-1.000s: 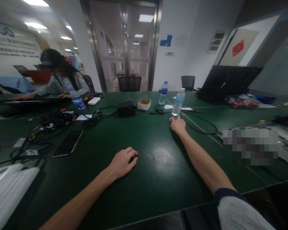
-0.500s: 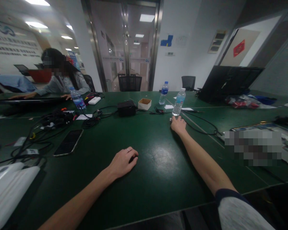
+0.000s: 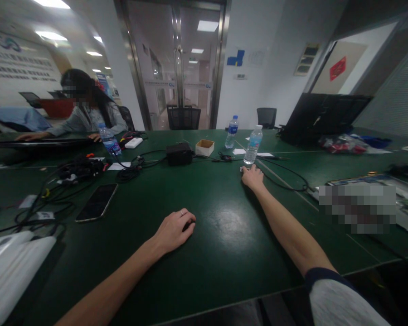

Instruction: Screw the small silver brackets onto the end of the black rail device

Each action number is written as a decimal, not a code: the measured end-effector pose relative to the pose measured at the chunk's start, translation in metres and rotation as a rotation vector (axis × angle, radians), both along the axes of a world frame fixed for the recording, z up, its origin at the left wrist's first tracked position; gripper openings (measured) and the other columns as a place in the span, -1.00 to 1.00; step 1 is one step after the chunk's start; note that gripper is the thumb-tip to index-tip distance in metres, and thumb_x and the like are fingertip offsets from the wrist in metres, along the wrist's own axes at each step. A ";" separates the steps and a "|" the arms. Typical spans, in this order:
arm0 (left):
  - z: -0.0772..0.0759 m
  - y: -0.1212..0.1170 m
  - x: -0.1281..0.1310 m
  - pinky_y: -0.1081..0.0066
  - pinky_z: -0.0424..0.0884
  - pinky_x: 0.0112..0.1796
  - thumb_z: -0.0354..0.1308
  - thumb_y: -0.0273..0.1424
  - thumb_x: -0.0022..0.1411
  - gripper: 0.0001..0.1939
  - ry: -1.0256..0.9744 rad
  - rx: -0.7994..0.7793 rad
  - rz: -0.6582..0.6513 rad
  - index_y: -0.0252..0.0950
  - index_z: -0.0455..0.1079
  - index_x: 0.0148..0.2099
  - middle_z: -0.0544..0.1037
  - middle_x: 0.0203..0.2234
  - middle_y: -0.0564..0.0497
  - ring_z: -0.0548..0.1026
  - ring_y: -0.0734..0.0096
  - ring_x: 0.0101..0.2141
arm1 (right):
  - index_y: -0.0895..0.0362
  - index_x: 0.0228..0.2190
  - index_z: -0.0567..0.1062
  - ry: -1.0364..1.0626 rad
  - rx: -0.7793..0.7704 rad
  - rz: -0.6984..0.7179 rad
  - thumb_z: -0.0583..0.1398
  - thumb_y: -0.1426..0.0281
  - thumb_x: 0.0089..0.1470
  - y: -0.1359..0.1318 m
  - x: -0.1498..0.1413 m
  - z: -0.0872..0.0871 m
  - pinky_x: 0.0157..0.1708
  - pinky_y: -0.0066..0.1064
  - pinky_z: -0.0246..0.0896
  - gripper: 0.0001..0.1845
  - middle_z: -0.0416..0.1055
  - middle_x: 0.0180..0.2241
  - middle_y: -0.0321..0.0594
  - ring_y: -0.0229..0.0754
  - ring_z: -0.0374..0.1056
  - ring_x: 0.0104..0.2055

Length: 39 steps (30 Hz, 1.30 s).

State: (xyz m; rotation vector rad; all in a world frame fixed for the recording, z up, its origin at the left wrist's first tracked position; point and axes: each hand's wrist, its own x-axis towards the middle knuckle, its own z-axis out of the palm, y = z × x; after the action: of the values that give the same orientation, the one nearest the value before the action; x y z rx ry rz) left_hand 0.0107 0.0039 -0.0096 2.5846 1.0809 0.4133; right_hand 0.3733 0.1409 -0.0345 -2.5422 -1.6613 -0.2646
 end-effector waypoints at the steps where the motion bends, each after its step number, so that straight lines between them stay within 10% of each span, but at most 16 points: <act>1: 0.000 0.000 0.000 0.32 0.41 -0.22 -0.05 -0.35 0.32 -0.76 0.005 0.000 0.001 -0.27 0.38 -0.07 0.44 -0.19 -0.03 0.43 0.32 -0.25 | 0.00 0.08 0.29 0.004 -0.009 0.005 -0.09 0.39 0.24 0.000 0.001 0.000 -0.06 -0.08 0.02 -0.59 0.06 0.12 0.10 0.14 0.15 0.05; 39: -0.001 0.001 -0.001 0.36 0.40 -0.24 -0.01 -0.37 0.33 -0.79 0.005 0.000 -0.007 -0.28 0.37 -0.07 0.43 -0.19 -0.01 0.43 0.35 -0.25 | 0.09 0.01 0.30 -0.013 0.030 0.044 -0.09 0.37 0.26 0.016 0.010 0.000 -0.07 -0.06 0.06 -0.66 0.15 0.03 0.14 0.19 0.17 0.04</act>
State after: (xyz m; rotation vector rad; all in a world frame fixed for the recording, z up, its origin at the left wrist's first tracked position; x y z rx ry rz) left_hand 0.0095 0.0049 -0.0108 2.5898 1.0735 0.4058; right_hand 0.3829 0.1572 -0.0343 -2.4842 -1.7023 -0.3010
